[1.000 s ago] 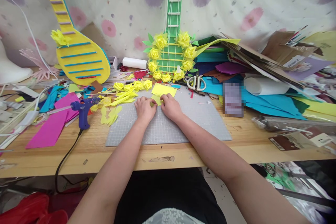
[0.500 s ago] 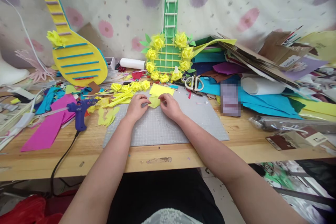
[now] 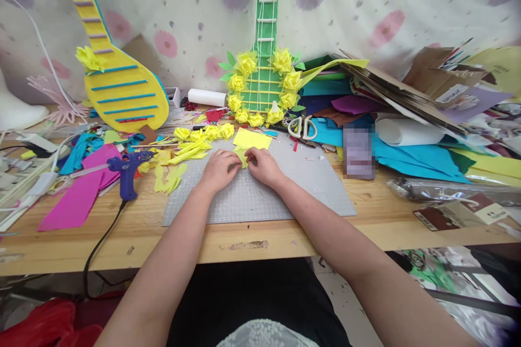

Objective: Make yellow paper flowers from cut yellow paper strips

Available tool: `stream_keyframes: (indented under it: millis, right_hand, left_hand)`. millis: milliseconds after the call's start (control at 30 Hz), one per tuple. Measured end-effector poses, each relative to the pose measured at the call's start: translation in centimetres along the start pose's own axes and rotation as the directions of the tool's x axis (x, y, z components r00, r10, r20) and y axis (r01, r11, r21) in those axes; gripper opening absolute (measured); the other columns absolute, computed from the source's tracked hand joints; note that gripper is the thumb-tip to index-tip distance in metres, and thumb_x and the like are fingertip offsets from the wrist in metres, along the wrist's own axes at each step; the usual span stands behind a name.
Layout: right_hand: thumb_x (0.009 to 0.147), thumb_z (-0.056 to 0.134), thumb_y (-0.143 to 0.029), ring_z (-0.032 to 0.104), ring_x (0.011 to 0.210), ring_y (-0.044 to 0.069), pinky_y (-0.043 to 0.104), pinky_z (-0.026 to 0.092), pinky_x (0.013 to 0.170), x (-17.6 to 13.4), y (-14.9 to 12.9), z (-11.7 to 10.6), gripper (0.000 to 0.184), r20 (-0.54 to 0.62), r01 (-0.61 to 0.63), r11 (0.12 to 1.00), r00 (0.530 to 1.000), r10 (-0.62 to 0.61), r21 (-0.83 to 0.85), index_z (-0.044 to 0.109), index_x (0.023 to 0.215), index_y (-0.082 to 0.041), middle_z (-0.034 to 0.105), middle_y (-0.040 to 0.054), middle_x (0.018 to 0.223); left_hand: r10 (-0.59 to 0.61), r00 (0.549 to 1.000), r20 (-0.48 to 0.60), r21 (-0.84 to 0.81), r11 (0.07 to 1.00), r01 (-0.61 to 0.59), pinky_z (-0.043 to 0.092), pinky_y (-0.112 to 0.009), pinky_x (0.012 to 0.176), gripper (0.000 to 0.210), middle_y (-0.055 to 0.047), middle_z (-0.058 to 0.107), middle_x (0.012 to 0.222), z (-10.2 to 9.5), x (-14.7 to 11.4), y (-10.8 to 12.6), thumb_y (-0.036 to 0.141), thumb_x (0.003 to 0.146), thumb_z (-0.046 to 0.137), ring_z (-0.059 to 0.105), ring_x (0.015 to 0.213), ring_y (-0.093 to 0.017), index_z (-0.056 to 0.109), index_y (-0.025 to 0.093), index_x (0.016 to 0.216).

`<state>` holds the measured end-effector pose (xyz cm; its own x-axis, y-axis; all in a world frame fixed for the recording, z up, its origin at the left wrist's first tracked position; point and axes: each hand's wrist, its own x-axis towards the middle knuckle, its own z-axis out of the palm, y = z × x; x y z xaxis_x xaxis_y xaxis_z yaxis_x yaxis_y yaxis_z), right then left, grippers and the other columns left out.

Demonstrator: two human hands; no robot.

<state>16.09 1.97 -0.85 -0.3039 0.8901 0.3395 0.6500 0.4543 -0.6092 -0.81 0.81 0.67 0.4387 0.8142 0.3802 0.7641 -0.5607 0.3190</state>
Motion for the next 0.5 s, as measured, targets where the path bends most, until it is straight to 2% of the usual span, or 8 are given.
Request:
stream_keyframes:
  millis: [133, 333, 500]
  right_hand:
    - [0.068, 0.049, -0.013, 0.047, 0.085, 0.019, 0.03, 0.038, 0.075, -0.2, -0.4, -0.4, 0.027, 0.006, 0.042, 0.998, 0.999, -0.042, -0.046, 0.052, 0.094, -0.019, 0.063, 0.0019, 0.083]
    - [0.067, 0.052, -0.016, 0.048, 0.084, 0.019, 0.031, 0.038, 0.076, -0.4, -1.1, -0.5, 0.03, 0.036, 0.107, 0.992, 0.994, -0.104, -0.074, 0.05, 0.097, -0.019, 0.062, 0.0023, 0.085]
    - [0.07, 0.051, -0.016, 0.05, 0.08, 0.017, 0.03, 0.038, 0.074, -0.2, -0.9, 0.2, 0.027, 0.033, 0.019, 1.0, 0.999, -0.019, -0.003, 0.049, 0.096, -0.02, 0.063, 0.0009, 0.081]
  left_hand:
    - [-0.014, 1.0, 0.013, -0.029, 0.999, 0.015, 0.038, -0.033, 0.084, 0.016, 0.001, 0.066, 0.094, -0.2, 0.0, 0.0, 0.023, 0.078, 0.05, 0.051, 0.091, -0.017, 0.065, 0.022, 0.085]
    - [-0.115, 0.993, 0.034, -0.01, 0.993, 0.115, 0.04, -0.031, 0.075, 0.017, -0.001, 0.067, 0.084, 0.1, 0.4, 0.2, 0.024, 0.079, 0.049, 0.054, 0.082, -0.018, 0.065, 0.022, 0.084]
    - [-0.231, 0.973, 0.022, -0.018, 0.973, 0.232, 0.041, -0.03, 0.075, 0.017, -0.002, 0.066, 0.087, 1.2, 0.9, 0.5, 0.024, 0.079, 0.05, 0.055, 0.084, -0.018, 0.064, 0.022, 0.089]
